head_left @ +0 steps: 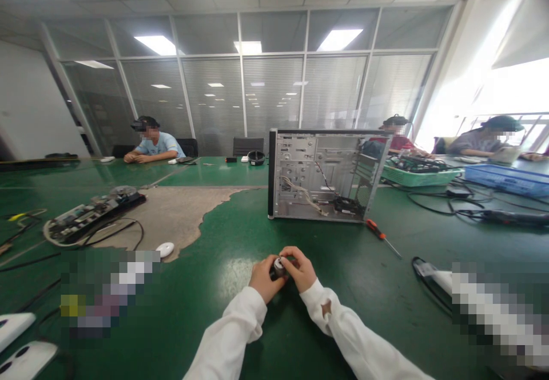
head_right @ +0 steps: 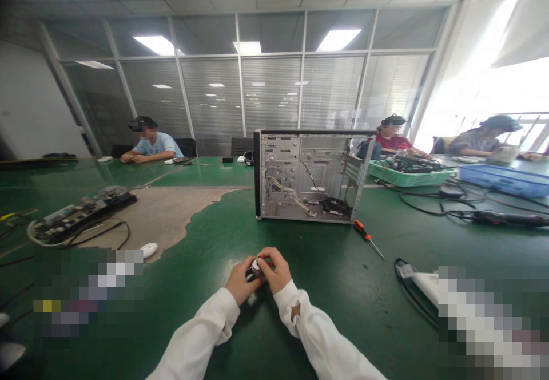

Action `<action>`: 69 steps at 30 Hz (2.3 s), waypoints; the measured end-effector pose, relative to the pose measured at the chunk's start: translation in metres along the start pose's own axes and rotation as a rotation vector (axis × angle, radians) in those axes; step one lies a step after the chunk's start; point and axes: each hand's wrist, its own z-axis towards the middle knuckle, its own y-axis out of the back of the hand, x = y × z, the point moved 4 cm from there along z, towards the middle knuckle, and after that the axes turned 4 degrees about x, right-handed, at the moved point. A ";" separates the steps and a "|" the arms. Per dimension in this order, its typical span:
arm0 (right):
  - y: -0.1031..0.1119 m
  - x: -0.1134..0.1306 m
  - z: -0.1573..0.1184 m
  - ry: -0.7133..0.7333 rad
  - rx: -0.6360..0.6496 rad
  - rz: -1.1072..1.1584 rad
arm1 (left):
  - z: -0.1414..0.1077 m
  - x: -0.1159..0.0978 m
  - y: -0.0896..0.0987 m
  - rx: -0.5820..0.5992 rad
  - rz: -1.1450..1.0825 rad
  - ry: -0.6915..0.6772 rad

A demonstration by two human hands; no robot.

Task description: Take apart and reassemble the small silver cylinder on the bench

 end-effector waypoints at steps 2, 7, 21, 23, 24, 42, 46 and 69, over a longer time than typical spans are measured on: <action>0.005 -0.005 0.002 -0.036 -0.038 0.009 | 0.000 0.002 -0.001 0.000 0.009 -0.005; 0.017 -0.023 0.004 -0.101 -0.087 -0.047 | 0.003 0.011 0.001 -0.070 0.018 -0.080; 0.013 -0.029 0.001 -0.064 0.189 -0.601 | 0.009 0.036 0.013 -0.213 -0.020 -0.005; 0.015 -0.033 0.001 -0.135 0.199 -0.754 | 0.009 0.036 0.014 -0.219 -0.016 0.005; 0.017 -0.035 0.001 -0.167 0.199 -0.816 | 0.009 0.036 0.014 -0.221 -0.016 0.015; 0.026 -0.044 0.000 -0.234 0.200 -1.013 | 0.010 0.041 0.014 -0.202 -0.038 0.051; 0.026 -0.045 0.000 -0.238 0.202 -1.022 | 0.010 0.041 0.014 -0.195 -0.027 0.044; 0.013 -0.020 -0.006 0.067 0.349 -0.898 | 0.013 0.042 0.011 -0.182 -0.004 0.030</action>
